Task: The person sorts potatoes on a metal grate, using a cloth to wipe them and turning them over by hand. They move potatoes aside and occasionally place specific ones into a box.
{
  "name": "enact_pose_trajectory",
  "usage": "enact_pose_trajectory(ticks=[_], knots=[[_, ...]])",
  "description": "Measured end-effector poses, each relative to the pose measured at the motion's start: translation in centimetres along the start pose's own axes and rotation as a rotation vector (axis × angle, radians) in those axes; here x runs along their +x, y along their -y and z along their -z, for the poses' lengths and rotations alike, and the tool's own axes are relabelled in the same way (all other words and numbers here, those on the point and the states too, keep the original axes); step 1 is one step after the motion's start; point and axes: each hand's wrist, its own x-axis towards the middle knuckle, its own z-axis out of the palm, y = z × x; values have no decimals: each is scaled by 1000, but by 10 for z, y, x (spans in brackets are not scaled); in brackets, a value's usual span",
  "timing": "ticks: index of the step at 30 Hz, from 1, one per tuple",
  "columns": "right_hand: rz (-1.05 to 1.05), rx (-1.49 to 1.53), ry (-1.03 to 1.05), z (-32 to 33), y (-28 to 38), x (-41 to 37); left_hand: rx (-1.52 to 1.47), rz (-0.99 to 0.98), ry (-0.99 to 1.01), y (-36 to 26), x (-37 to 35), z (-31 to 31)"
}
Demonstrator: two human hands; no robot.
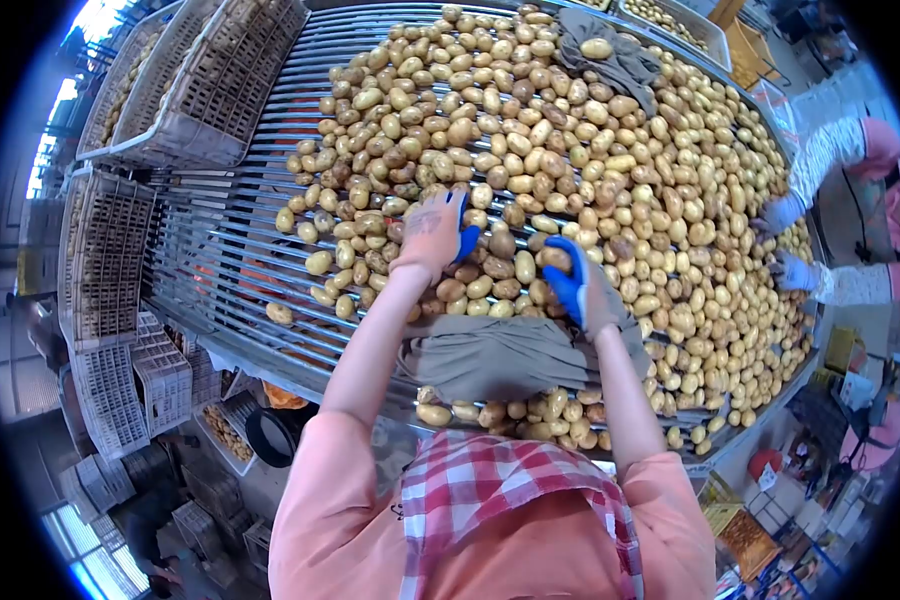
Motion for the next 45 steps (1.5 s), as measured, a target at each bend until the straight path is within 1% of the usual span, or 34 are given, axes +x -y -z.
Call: enact_pose_trajectory(ticks=[1, 2, 3, 4, 6, 7, 9, 11, 13, 14, 16, 17, 19, 20, 21, 22, 23, 24, 26, 27, 28, 29, 30, 31, 32, 33, 34, 36, 37, 38, 39, 41, 43, 45], knots=[[-210, 350, -45, 7, 23, -11, 84, -48, -109, -1, 4, -28], [-398, 646, -151, 15, 46, -21, 237, -55, 17, -19, 1, -27], [-347, 824, -259, 19, 40, -27, 384, -71, 136, -40, -4, -26], [-330, 1123, -284, 26, 32, -35, 301, -136, 213, -55, -12, -31], [-204, 1226, -230, 37, 17, -49, 178, -160, 273, -75, -32, -32], [-287, 1673, -206, 43, 29, -52, 85, -131, 322, -75, -35, -28], [-283, 1718, -214, 51, 31, -56, -337, -167, 270, -49, -28, -17], [-252, 1630, -206, 48, 24, -56, -27, -120, 173, -38, 2, 5], [-214, 1152, -321, 50, -8, -55, 173, -17, 181, -13, 33, -2], [-224, 914, -382, 51, -24, -55, 177, -10, 185, -6, 40, -10], [-227, 957, -387, 54, -4, -53, 342, 81, 348, -7, 54, -20], [-228, 978, -390, 55, 6, -53, 321, 138, 470, -10, 67, -22], [-538, 212, -52, 52, 58, -36, 249, 155, 536, -26, 74, -7], [-69, -496, -57, 30, 22, -34, 276, 95, 603, -25, 74, -11], [23, -912, 7, 16, 41, -26, 306, 33, 668, -23, 75, -15], [-46, -930, -8, -7, 25, -17, 269, 48, 631, -25, 65, -14], [-118, -947, -21, -22, 7, -10, 146, 58, 519, -16, 52, -15], [-114, -942, -16, -18, 6, 2, -29, 28, 492, -7, 41, -3], [-315, -776, 247, -1, 12, 27, -458, -24, 395, 6, 16, 16], [-415, -400, 312, 19, 48, 26, -712, -46, 324, 8, 1, 22], [-445, 138, 277, 20, 32, 21, -900, 94, 212, -10, -20, 40], [-458, 670, 236, 19, 16, 14, -1017, 201, 222, -15, -34, 44], [-447, 949, 218, 20, 19, 3, -1342, 340, 280, -24, -49, 49], [-332, 828, 173, 21, 29, -8, -1665, 477, 339, -32, -61, 51], [-181, 653, 141, 20, 37, -18, -1851, 515, 334, -39, -71, 50], [-103, 565, 126, 20, 39, -25, -2033, 552, 330, -45, -78, 48], [-27, 477, 104, 20, 40, -31, -1955, 553, 334, -51, -81, 44], [-293, 1351, 238, 19, 35, -41, -1739, 439, 245, -68, -88, 37], [-291, 1357, 236, 17, 35, -45, -1586, 382, 204, -74, -91, 35], [60, 917, 155, 13, 35, -49, -1557, 352, 165, -79, -93, 35], [205, 704, 130, 12, 40, -51, -1539, 343, 110, -90, -93, 40], [468, 267, -10, 10, 48, -54, -1470, 280, 121, -97, -93, 47], [-245, 1443, 183, 10, 56, -59, -1376, 218, 73, -101, -94, 46], [-203, 1349, 122, 1, 58, -65, -1278, 160, 27, -106, -96, 47]])
